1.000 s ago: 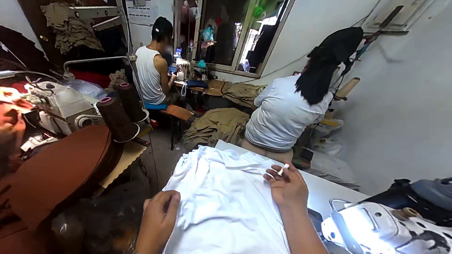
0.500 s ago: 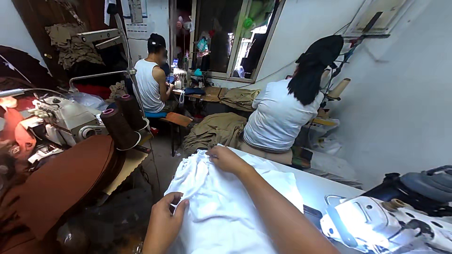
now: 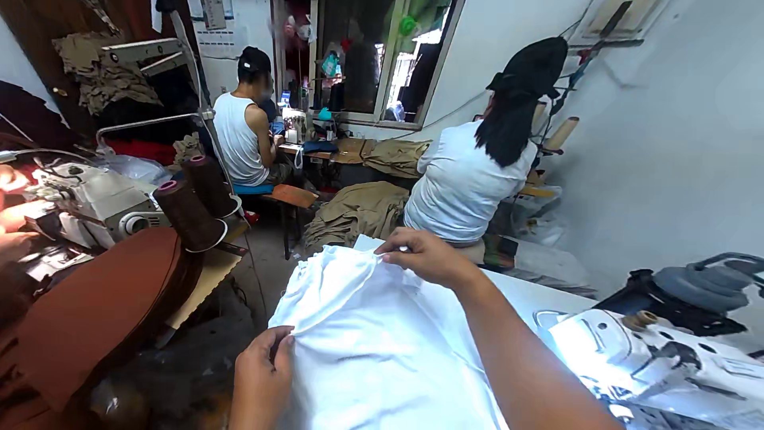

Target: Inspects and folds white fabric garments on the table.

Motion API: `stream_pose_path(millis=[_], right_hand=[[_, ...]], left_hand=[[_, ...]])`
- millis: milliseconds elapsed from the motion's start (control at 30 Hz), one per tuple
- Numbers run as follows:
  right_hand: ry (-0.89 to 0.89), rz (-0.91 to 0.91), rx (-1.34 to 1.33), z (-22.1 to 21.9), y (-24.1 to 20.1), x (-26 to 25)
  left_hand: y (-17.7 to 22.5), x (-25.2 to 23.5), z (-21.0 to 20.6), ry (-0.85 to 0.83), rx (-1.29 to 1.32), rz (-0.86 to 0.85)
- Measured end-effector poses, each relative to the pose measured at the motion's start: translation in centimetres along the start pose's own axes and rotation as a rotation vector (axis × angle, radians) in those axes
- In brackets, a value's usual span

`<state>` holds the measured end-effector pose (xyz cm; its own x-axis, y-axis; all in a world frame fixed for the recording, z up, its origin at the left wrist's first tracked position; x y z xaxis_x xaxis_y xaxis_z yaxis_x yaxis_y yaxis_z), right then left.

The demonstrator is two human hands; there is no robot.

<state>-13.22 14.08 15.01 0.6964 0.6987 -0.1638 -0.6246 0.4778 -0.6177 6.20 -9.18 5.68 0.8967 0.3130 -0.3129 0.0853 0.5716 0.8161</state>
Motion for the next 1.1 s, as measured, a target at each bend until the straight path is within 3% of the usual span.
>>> stream_pose_path(millis=[100, 233, 333, 433, 500, 833, 1000, 1100], right_hand=[[0.108, 0.087, 0.022, 2.4, -1.5, 3.7], [0.212, 0.481, -0.271, 4.9, -2.7, 9.2], [0.061, 0.736, -0.482, 3.8, -2.6, 10.3], [-0.117, 0.713, -0.665, 0.5, -2.4, 9.5], [-0.131, 0.654, -0.759, -1.2, -2.5, 9.3], [-0.103, 0.433, -0.936, -4.0, -1.5, 9.3], [0.068, 0.349, -0.739, -3.7, -1.2, 9.4], [0.372, 0.215, -0.578, -1.8, -0.6, 11.2]], left_hand=[[2.8, 0.8, -0.1, 0.05, 0.26, -0.245], [10.0, 2.5, -1.6, -0.377, 0.392, -0.823], [13.3, 2.4, -3.9, -0.463, 0.393, -0.992], [13.6, 0.4, -6.3, -0.316, 0.416, -0.986], [13.1, -0.7, -7.7, -0.269, 0.464, -0.932], [11.7, -1.5, -9.7, -0.32, 0.564, -0.724], [11.1, -1.8, -9.7, -0.274, 0.555, -0.602], [10.5, -1.8, -10.2, -0.269, 0.498, -0.58]])
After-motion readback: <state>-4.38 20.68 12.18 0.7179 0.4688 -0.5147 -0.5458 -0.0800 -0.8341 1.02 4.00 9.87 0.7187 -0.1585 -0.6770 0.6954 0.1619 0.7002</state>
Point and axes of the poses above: each hand's wrist, its own x-axis away from the middle knuckle, its own z-axis out of the back of the hand, y = z × x, the point moved 7 cm from there along -x, towards the middle knuckle, and after that the axes turned 7 degrees about -y, right-handed, at the moved point
